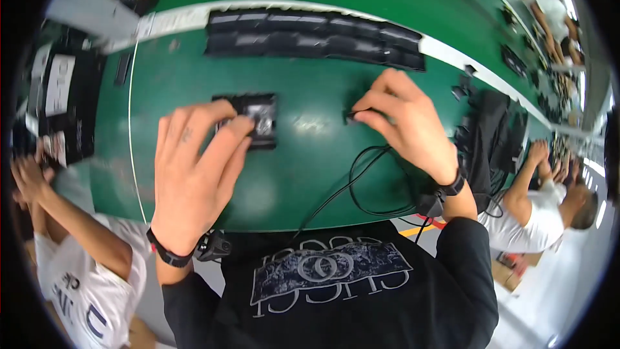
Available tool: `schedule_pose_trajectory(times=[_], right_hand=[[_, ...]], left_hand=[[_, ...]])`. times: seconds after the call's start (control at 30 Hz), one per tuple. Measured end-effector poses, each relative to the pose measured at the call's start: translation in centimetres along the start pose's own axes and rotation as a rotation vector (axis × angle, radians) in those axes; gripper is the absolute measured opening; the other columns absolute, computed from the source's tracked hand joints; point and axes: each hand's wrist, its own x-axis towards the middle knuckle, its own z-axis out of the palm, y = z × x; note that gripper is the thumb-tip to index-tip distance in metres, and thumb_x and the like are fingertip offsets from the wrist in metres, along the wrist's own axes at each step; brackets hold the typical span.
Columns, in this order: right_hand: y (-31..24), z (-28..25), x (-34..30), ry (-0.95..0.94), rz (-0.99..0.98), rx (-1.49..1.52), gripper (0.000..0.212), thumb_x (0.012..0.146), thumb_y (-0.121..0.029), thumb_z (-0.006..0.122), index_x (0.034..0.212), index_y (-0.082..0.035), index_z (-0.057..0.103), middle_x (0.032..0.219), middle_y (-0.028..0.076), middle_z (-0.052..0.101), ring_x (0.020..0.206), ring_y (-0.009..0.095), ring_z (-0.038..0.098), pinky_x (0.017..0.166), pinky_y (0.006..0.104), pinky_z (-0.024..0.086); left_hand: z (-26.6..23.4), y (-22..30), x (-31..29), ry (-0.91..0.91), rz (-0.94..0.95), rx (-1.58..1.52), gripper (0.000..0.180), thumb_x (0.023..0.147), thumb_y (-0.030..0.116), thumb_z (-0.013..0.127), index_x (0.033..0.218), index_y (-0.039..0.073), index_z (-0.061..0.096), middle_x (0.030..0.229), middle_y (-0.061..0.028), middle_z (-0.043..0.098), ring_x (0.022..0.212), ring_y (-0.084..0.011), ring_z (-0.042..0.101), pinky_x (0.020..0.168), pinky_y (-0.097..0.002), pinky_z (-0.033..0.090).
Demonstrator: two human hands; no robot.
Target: The person picks up a black plastic housing, inserts a small component into it, and presses the components together by hand. They then place the assembled unit onto a long row of similar units on the table and repeat the process.
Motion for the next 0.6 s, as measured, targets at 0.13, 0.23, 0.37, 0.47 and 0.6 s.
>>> schedule_pose_trajectory(times=[0.13,0.23,0.37,0.47,0.6], right_hand=[[-2.1,0.3,2.0,0.017,-0.081,0.050,0.016,0.083,-0.010,0.084,0.097,-0.007,0.077,0.094,0.007,0.060,0.091,0.028,0.061,0.078,0.0395,0.052],[-4.5,1.1,5.1,0.029,-0.265,0.045,0.018,0.082,-0.009,0.085,0.097,-0.008,0.076,0.095,0.005,0.060,0.089,0.027,0.060,0.076,0.0387,0.052],[-7.3,3.3,6.8,0.055,-0.353,0.039,0.019,0.081,-0.008,0.084,0.096,-0.008,0.073,0.096,0.005,0.060,0.087,0.027,0.058,0.075,0.0381,0.051],[-7.3,4.3,7.6,0.039,-0.350,-0.068,0.019,0.080,-0.008,0.084,0.095,-0.008,0.071,0.096,0.005,0.060,0.086,0.027,0.057,0.074,0.0384,0.051],[-7.5,5.0,8.2,0.043,-0.336,-0.148,0.019,0.080,-0.008,0.083,0.093,-0.007,0.069,0.095,0.005,0.058,0.085,0.027,0.055,0.073,0.0393,0.050]], left_hand=[[1.1,0.1,-1.7,0.037,-0.190,-0.100,0.045,0.076,0.015,0.086,0.119,0.011,0.070,0.126,-0.0046,0.066,0.112,-0.0293,0.059,0.093,-0.0448,0.046],[1.7,-0.2,-1.9,0.062,-0.183,-0.089,0.050,0.076,0.020,0.088,0.122,0.013,0.070,0.126,-0.0027,0.067,0.112,-0.0285,0.059,0.095,-0.0445,0.044],[2.3,-0.9,-1.9,0.072,-0.159,-0.052,0.054,0.075,0.023,0.089,0.125,0.013,0.070,0.122,0.0005,0.069,0.113,-0.0272,0.059,0.101,-0.0472,0.040],[3.0,-1.3,-1.8,0.118,-0.171,-0.106,0.053,0.075,0.026,0.089,0.123,0.014,0.071,0.121,0.0037,0.070,0.112,-0.0257,0.059,0.105,-0.0519,0.036],[3.4,-1.8,-1.9,0.177,-0.132,-0.093,0.049,0.075,0.029,0.088,0.120,0.015,0.073,0.119,0.0047,0.071,0.112,-0.0241,0.059,0.106,-0.0532,0.035]])
